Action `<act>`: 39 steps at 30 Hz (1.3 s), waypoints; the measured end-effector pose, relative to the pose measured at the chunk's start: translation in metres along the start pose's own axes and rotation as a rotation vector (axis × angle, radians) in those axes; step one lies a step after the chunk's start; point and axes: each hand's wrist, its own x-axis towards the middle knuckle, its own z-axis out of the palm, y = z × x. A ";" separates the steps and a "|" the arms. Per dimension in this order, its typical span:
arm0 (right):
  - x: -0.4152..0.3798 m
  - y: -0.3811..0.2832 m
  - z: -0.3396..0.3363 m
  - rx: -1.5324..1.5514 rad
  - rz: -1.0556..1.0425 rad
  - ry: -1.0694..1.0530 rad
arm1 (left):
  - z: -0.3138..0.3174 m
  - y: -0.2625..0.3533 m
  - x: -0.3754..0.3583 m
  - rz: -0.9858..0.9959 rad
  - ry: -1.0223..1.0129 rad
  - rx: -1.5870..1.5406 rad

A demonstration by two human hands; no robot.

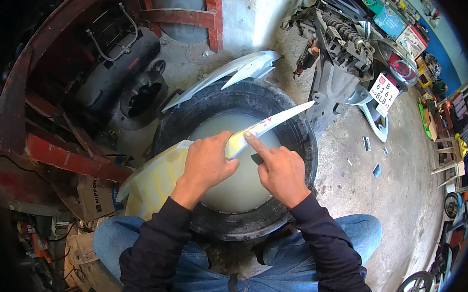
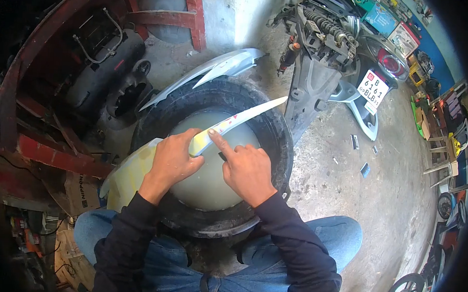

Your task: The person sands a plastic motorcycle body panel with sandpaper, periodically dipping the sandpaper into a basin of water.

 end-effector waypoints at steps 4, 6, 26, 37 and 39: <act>0.001 0.006 -0.001 -0.039 0.021 0.039 | 0.000 0.001 0.002 -0.020 -0.029 0.000; 0.002 0.009 -0.002 -0.034 0.033 0.041 | -0.001 0.002 0.003 -0.040 -0.045 0.002; 0.000 0.008 0.036 0.236 -0.047 0.265 | 0.020 0.007 0.010 -0.022 -0.106 0.045; -0.004 0.019 0.042 0.174 0.046 0.317 | 0.032 0.006 0.012 -0.031 -0.147 0.083; -0.007 0.020 0.050 0.233 0.064 0.325 | 0.034 0.006 0.013 -0.028 -0.139 0.069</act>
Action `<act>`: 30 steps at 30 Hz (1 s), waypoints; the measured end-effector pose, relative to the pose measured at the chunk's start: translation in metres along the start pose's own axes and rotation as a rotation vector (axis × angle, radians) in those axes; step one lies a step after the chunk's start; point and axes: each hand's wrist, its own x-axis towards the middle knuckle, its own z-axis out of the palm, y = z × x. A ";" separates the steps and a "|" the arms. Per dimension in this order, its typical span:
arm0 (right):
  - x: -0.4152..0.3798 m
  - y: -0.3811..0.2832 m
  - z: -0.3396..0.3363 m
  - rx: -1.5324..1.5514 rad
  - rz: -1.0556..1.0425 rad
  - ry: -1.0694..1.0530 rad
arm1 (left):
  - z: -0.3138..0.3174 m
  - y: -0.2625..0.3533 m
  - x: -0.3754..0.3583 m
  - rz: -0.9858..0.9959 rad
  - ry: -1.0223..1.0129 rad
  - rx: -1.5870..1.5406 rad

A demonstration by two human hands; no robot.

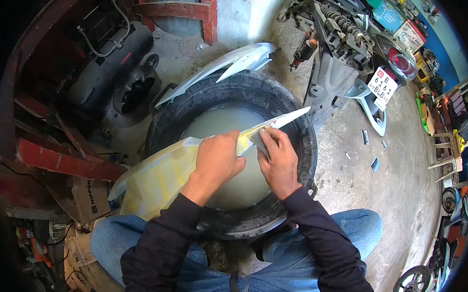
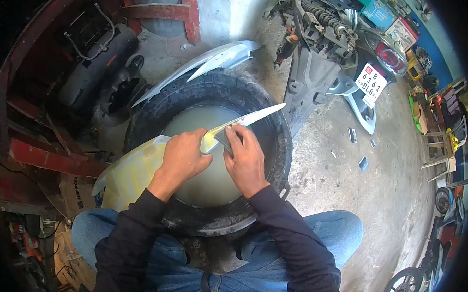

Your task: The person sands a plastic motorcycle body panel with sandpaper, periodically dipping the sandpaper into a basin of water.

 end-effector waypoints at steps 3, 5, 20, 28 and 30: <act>-0.004 0.003 0.005 0.070 0.047 0.021 | 0.002 -0.001 0.000 -0.003 0.015 -0.008; -0.001 0.002 0.000 0.067 0.113 0.034 | -0.001 0.002 0.001 -0.011 -0.011 0.000; -0.002 -0.010 0.006 0.025 -0.012 0.035 | 0.007 0.001 -0.001 -0.001 0.035 -0.018; -0.002 -0.012 0.007 0.065 -0.029 0.033 | 0.000 0.005 -0.003 0.035 0.049 -0.006; 0.003 0.000 0.003 0.037 -0.025 0.054 | -0.001 0.005 -0.003 0.024 0.046 -0.017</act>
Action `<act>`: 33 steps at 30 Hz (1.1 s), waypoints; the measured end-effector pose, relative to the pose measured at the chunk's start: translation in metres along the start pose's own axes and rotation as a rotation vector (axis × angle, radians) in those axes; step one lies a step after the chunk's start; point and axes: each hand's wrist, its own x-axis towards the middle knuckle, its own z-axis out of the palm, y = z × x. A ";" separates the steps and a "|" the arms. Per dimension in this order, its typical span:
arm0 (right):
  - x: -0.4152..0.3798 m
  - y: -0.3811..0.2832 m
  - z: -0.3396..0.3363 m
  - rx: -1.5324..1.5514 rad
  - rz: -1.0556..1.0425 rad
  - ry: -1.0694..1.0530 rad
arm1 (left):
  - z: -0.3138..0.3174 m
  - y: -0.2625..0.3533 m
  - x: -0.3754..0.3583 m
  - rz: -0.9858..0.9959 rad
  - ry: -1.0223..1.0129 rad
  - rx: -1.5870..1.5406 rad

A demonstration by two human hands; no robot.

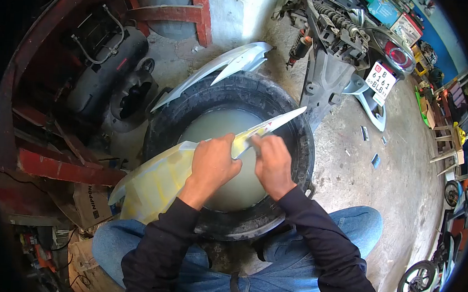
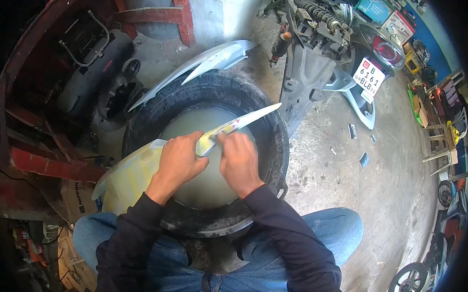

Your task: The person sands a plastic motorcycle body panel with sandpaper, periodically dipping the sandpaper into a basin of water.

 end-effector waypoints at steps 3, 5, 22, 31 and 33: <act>-0.003 -0.002 0.002 -0.041 0.014 0.018 | 0.003 0.001 -0.002 -0.003 -0.011 0.005; -0.007 -0.012 0.004 0.046 -0.040 -0.015 | -0.001 0.003 -0.001 -0.010 -0.014 0.011; 0.001 -0.002 -0.003 0.000 -0.007 0.025 | -0.002 0.003 0.001 -0.022 -0.015 0.025; -0.002 -0.001 -0.002 -0.032 0.051 0.032 | -0.001 0.003 -0.001 -0.017 -0.038 0.027; -0.004 -0.008 0.002 0.004 0.032 0.020 | 0.000 0.004 0.000 -0.018 -0.038 0.031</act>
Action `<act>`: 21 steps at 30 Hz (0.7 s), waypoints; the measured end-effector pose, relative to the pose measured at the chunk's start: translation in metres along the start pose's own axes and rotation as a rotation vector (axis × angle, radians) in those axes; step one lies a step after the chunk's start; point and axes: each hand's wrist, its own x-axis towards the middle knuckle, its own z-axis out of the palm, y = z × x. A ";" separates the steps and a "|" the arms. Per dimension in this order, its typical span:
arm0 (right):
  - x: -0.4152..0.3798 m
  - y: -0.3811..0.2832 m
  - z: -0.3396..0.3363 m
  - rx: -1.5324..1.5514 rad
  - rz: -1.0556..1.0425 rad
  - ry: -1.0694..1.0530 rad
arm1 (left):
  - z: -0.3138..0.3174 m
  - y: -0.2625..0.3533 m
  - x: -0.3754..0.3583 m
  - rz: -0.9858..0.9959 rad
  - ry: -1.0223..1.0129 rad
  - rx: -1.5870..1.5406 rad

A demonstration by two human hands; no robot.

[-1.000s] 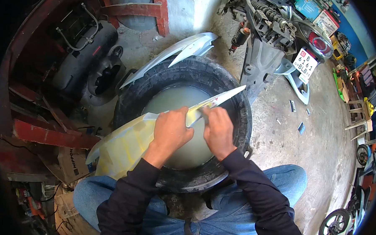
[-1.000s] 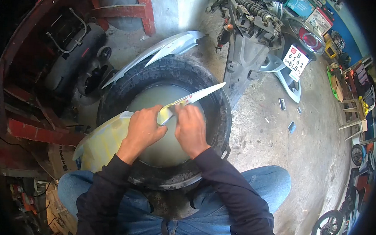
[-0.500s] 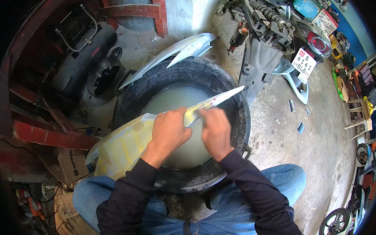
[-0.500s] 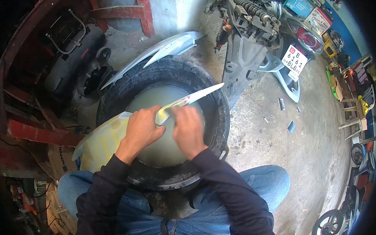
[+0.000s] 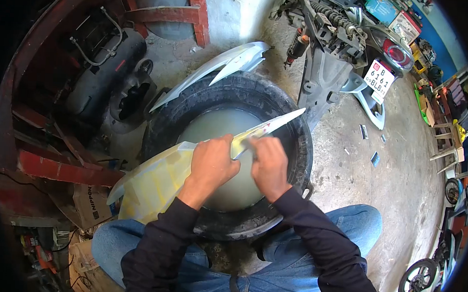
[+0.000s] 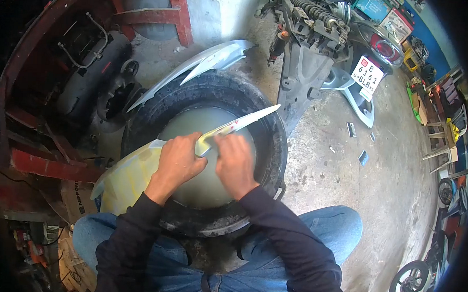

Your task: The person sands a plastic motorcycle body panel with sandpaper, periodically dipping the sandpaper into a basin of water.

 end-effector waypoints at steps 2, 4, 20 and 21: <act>0.000 0.000 -0.002 0.041 -0.024 0.000 | 0.000 -0.003 0.000 0.003 0.021 -0.018; 0.005 0.015 -0.005 -0.057 -0.029 0.022 | -0.004 0.000 0.000 0.001 0.010 -0.009; 0.003 0.014 -0.005 -0.109 -0.018 -0.015 | -0.002 0.001 -0.001 -0.004 -0.002 -0.001; 0.002 0.007 0.000 -0.093 -0.054 -0.007 | -0.001 -0.001 -0.001 -0.006 0.001 -0.004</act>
